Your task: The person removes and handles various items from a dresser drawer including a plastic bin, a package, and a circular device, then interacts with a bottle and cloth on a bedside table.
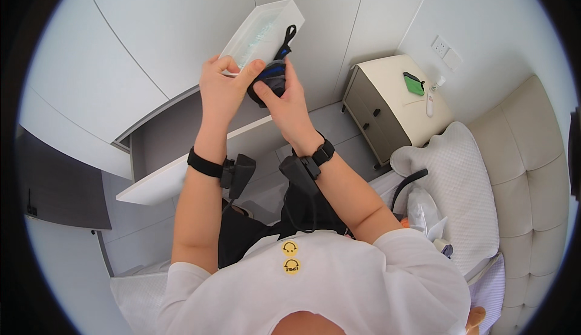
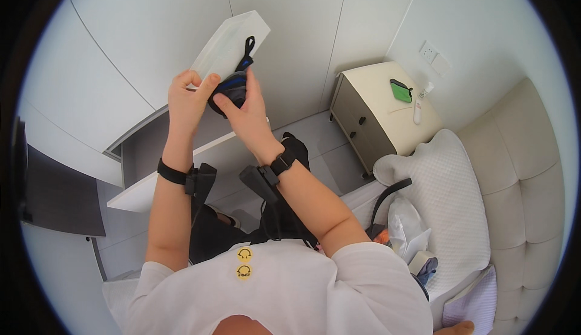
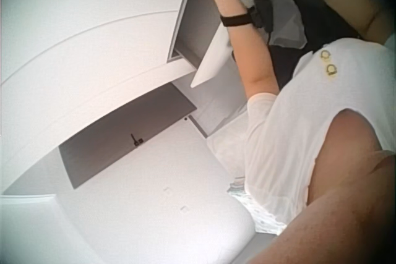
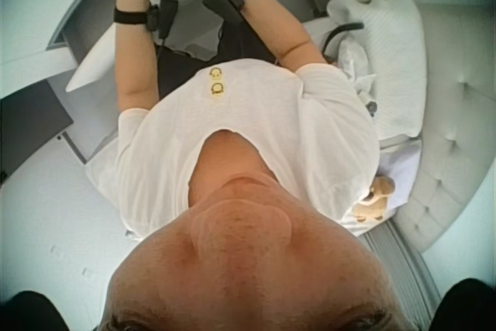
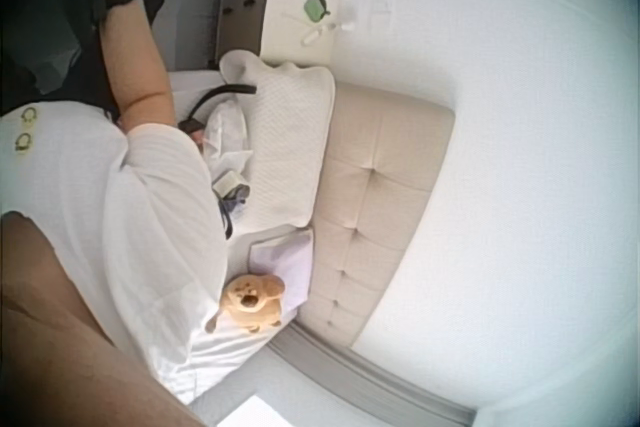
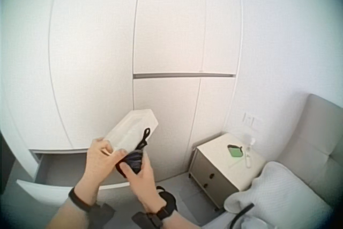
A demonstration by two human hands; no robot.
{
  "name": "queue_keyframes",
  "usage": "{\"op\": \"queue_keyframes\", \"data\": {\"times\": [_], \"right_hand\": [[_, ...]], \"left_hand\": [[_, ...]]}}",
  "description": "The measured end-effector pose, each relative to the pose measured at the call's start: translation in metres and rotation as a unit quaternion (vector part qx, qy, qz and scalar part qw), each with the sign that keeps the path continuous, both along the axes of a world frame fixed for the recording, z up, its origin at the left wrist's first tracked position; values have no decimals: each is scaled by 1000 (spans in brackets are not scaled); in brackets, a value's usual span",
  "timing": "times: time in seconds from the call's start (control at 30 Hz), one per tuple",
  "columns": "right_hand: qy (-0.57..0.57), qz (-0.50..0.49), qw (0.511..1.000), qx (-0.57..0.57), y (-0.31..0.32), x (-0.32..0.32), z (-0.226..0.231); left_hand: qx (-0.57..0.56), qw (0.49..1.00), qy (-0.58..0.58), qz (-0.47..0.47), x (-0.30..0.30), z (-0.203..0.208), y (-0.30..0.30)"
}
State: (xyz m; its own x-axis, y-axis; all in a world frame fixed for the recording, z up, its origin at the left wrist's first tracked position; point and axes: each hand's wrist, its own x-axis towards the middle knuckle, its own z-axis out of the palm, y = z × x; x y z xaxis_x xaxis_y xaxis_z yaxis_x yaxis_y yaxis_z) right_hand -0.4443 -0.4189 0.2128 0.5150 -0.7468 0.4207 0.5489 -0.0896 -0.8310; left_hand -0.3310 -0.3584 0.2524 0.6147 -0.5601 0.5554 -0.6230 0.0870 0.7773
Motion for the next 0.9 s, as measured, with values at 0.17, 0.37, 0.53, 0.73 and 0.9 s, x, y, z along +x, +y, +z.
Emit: {"op": "queue_keyframes", "data": {"times": [0.17,0.37,0.53,0.73,0.9], "right_hand": [[48,38,997,-40,-3,0,-9],[112,-162,971,-134,-51,-8,-19],[0,-109,984,-142,-65,-37,26],[29,-20,957,-289,-67,-46,42],[8,50,977,-208,-58,-49,44]], "left_hand": [[25,997,68,-32,13,11,13],[-42,992,99,-63,24,22,39],[-46,989,94,-104,30,18,55],[-4,992,51,-118,22,29,70],[-2,987,31,-156,29,33,80]]}}
